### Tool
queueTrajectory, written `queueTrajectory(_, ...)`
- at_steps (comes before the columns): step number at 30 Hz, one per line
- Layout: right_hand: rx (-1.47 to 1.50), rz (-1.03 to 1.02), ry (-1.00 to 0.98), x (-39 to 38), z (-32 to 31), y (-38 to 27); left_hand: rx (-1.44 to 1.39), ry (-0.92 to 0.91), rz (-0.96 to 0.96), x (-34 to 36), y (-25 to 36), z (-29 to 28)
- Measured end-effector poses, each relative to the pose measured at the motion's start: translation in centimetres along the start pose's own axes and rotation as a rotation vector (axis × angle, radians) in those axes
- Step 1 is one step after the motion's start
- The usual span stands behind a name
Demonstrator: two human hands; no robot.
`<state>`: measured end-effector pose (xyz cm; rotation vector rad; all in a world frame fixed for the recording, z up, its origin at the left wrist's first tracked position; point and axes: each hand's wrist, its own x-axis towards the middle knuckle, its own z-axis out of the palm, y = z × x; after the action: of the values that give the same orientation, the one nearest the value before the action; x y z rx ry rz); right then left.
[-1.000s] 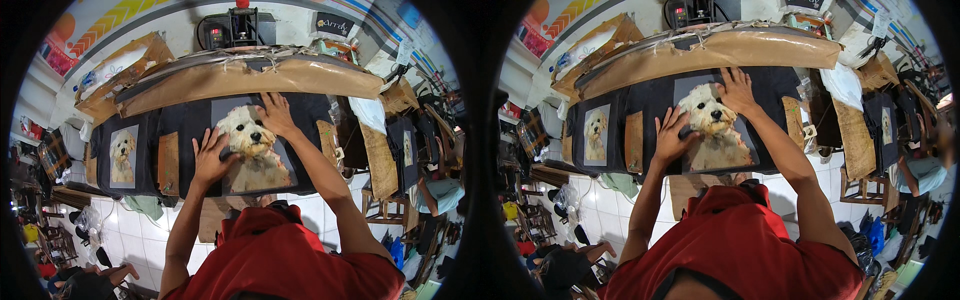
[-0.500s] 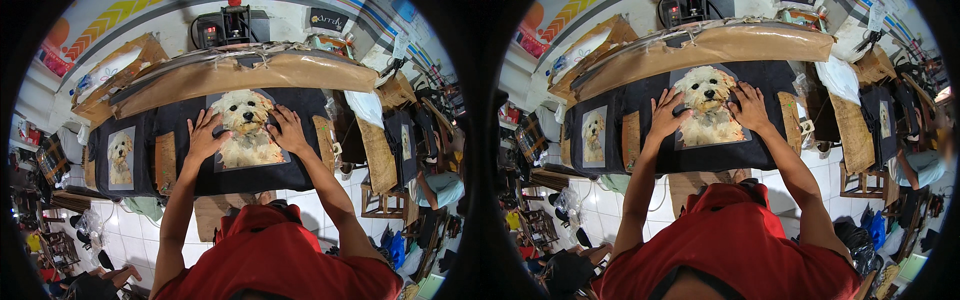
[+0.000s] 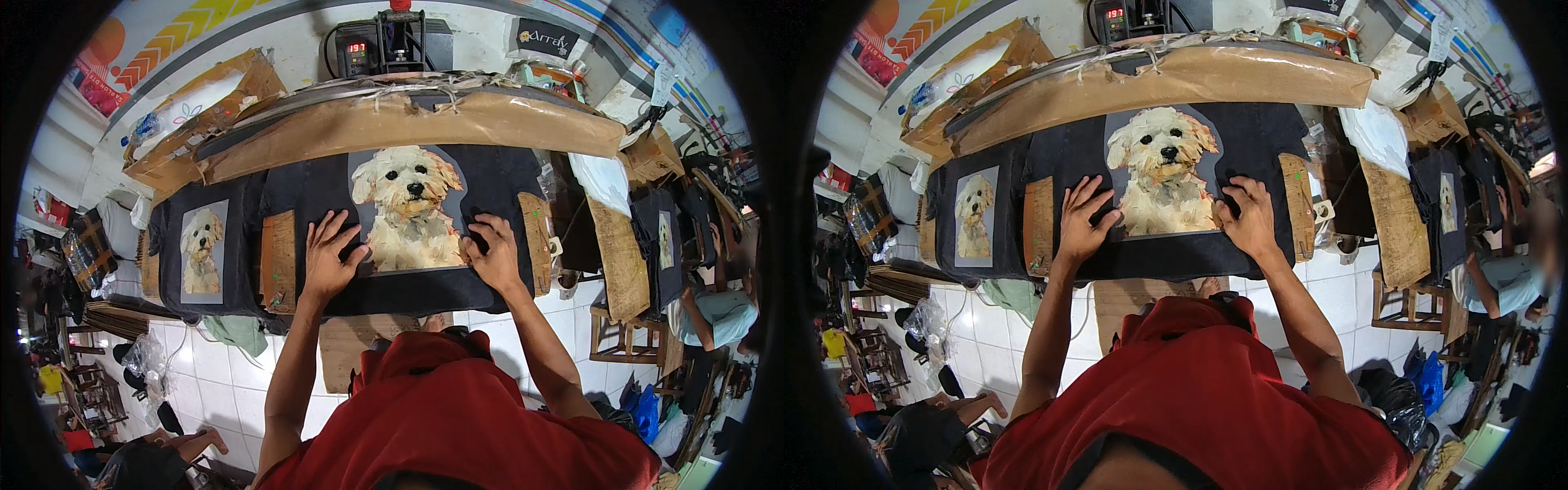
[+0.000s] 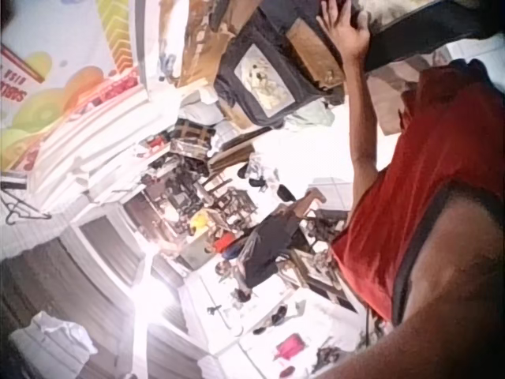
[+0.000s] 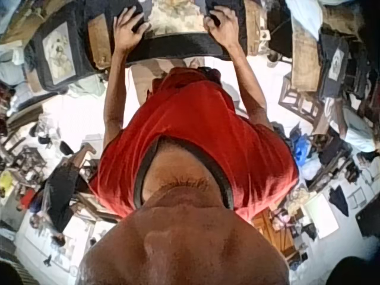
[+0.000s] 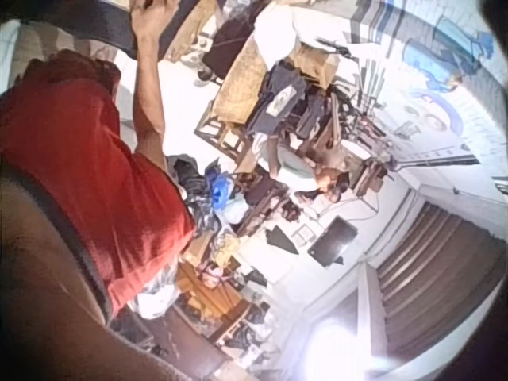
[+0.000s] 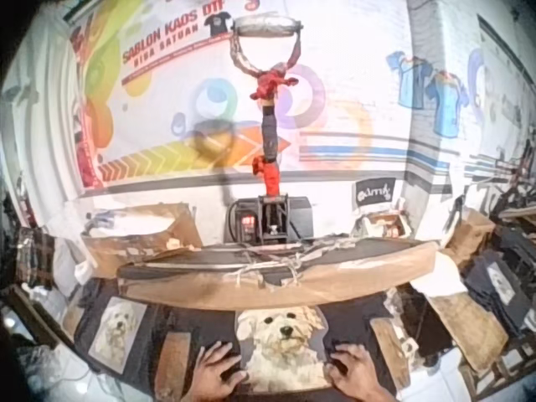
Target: The person places black t-shirts on a heat press, aligns a dog image transfer, and presses the machine to apply the design. They repeat this process for multiple shirts, removing each finished shirt and stacking them.
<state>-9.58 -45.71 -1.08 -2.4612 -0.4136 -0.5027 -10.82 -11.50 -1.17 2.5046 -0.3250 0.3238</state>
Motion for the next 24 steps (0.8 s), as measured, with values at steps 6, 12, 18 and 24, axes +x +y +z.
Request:
queueTrajectory(6,0.009,0.009,0.009,0.2,0.0,-0.2,-0.006,-0.017,-0.007,0.2,0.0,-0.1)
queueTrajectory(12,-0.025,-0.002,0.003,0.1,-0.2,-0.3,0.004,-0.008,0.003,0.1,-0.3,0.2)
queueTrajectory(18,0.085,0.049,0.035,0.2,-0.3,0.0,-0.053,0.033,-0.013,-0.3,0.0,-0.1)
queueTrajectory(24,0.171,0.135,0.107,-1.2,-1.2,-0.3,0.003,0.001,-0.051,-2.3,0.9,-0.5)
